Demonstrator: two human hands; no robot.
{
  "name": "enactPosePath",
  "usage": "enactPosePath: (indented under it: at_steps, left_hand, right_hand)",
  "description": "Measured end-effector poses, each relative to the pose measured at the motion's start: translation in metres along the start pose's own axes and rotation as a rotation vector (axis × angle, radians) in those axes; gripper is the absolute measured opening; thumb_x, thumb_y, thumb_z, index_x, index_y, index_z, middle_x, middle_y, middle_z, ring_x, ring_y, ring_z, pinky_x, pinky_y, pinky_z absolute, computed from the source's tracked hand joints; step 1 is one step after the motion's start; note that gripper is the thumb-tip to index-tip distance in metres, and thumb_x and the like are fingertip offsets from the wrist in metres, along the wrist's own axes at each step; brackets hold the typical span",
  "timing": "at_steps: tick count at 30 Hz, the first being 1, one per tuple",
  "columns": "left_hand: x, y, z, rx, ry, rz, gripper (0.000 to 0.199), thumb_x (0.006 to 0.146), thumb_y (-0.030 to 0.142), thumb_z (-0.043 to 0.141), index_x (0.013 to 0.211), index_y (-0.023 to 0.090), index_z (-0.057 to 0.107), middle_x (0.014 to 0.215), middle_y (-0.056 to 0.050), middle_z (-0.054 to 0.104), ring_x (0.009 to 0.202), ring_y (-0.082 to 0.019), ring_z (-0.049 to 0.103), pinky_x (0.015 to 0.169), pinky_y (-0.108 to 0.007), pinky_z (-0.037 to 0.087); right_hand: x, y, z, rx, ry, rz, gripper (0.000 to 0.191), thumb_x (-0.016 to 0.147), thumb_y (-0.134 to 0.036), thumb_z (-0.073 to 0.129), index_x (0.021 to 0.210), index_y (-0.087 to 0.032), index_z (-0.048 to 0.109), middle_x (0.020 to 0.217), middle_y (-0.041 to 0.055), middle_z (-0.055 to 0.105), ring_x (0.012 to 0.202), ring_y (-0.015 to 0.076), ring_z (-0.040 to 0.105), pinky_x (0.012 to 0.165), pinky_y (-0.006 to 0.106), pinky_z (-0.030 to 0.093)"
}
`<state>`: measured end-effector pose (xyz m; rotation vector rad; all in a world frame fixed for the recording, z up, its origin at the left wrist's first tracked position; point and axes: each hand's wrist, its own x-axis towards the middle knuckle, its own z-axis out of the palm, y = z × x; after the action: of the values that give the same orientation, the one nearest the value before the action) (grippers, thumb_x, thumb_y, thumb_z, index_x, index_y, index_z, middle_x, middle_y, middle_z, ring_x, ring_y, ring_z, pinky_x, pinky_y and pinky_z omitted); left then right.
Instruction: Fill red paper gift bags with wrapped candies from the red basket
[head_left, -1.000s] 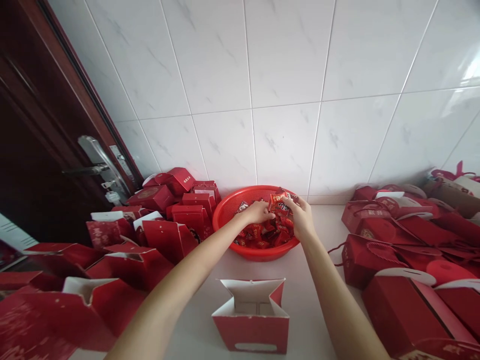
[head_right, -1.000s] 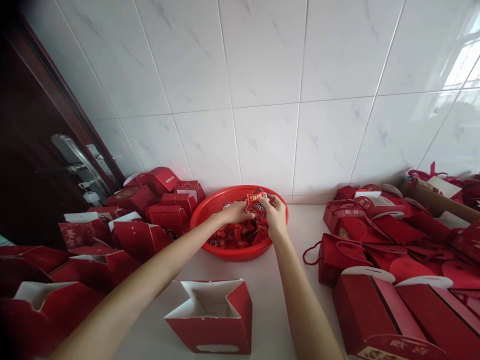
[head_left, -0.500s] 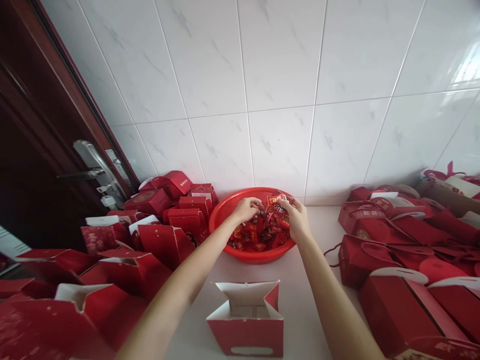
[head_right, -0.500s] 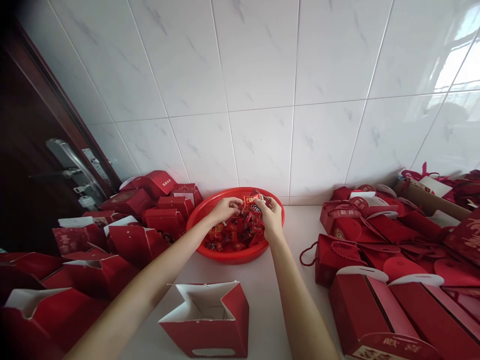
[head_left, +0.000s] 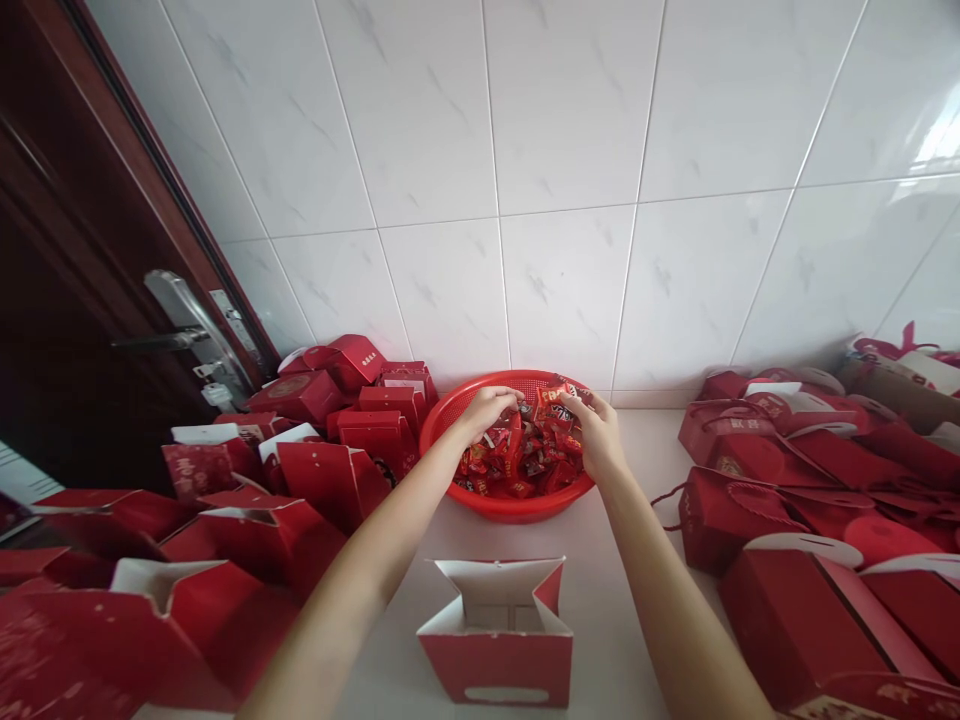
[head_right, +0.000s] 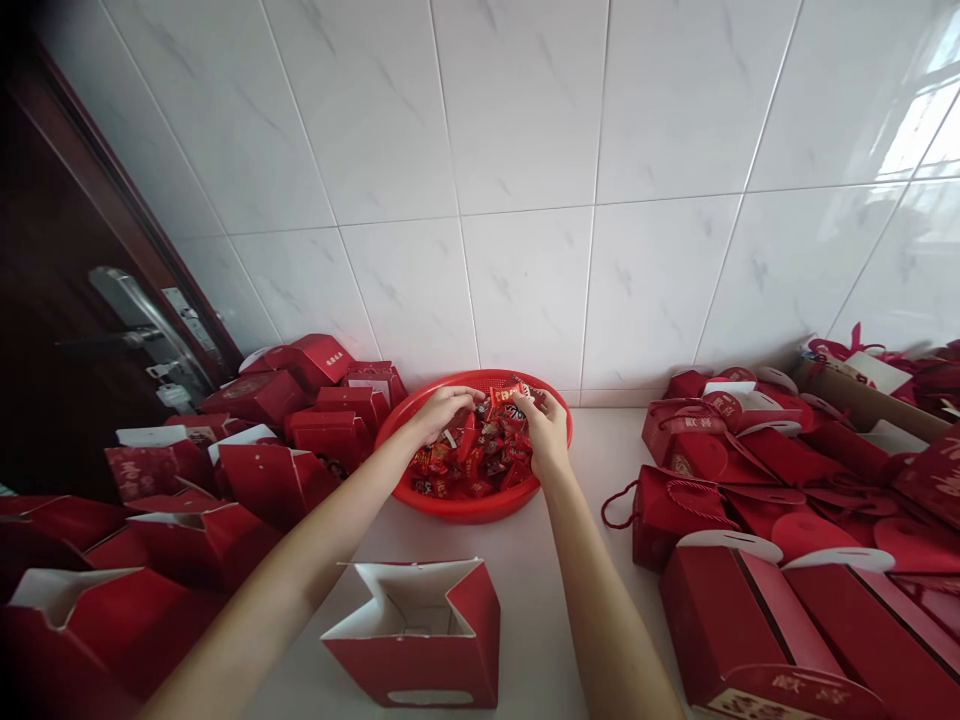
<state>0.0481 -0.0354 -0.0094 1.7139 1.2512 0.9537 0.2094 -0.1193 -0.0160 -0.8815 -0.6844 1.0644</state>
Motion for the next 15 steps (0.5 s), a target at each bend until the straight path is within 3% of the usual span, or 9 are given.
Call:
enactPosePath:
  at_steps: [3, 6, 9, 12, 15]
  left_hand:
    - [-0.002, 0.001, 0.001, 0.056, -0.045, -0.018, 0.016, 0.080, 0.025, 0.061, 0.081, 0.019, 0.075, 0.075, -0.002, 0.072, 0.062, -0.015, 0.062, 0.059, -0.025, 0.050]
    - [0.001, -0.002, 0.000, 0.148, -0.023, -0.004, 0.018, 0.082, 0.031, 0.062, 0.074, 0.018, 0.072, 0.068, -0.001, 0.067, 0.062, -0.015, 0.060, 0.059, -0.025, 0.048]
    - [0.004, -0.008, -0.003, 0.262, 0.000, 0.010, 0.016, 0.081, 0.022, 0.059, 0.072, 0.018, 0.072, 0.066, -0.001, 0.067, 0.064, -0.016, 0.061, 0.063, -0.026, 0.048]
    - [0.003, -0.014, -0.003, 0.359, -0.088, 0.031, 0.015, 0.074, 0.013, 0.061, 0.076, 0.019, 0.074, 0.067, -0.001, 0.070, 0.064, -0.017, 0.063, 0.064, -0.026, 0.049]
    - [0.001, -0.017, 0.002, 0.419, -0.221, 0.077, 0.025, 0.063, 0.004, 0.064, 0.075, 0.022, 0.076, 0.080, 0.000, 0.076, 0.081, -0.020, 0.070, 0.076, -0.025, 0.051]
  right_hand:
    - [0.000, 0.001, -0.001, -0.002, -0.005, 0.005, 0.029, 0.059, -0.035, 0.082, 0.078, -0.019, 0.068, 0.078, 0.0006, 0.070, 0.071, 0.0167, 0.067, 0.058, 0.026, 0.059]
    - [0.000, 0.001, 0.000, -0.005, -0.005, 0.013, 0.028, 0.060, -0.035, 0.081, 0.080, -0.019, 0.069, 0.079, 0.0009, 0.071, 0.072, 0.0171, 0.068, 0.058, 0.026, 0.059]
    - [-0.001, -0.001, 0.001, 0.001, 0.006, 0.007, 0.026, 0.060, -0.034, 0.081, 0.077, -0.019, 0.069, 0.078, 0.0007, 0.071, 0.072, 0.0170, 0.068, 0.058, 0.025, 0.058]
    - [-0.002, -0.002, 0.001, -0.005, 0.016, 0.016, 0.026, 0.060, -0.035, 0.081, 0.077, -0.019, 0.069, 0.077, 0.0004, 0.070, 0.070, 0.0165, 0.067, 0.057, 0.025, 0.056]
    - [-0.002, -0.002, 0.001, -0.005, 0.008, 0.018, 0.027, 0.059, -0.035, 0.081, 0.077, -0.019, 0.069, 0.077, 0.0001, 0.070, 0.069, 0.0160, 0.066, 0.058, 0.026, 0.056]
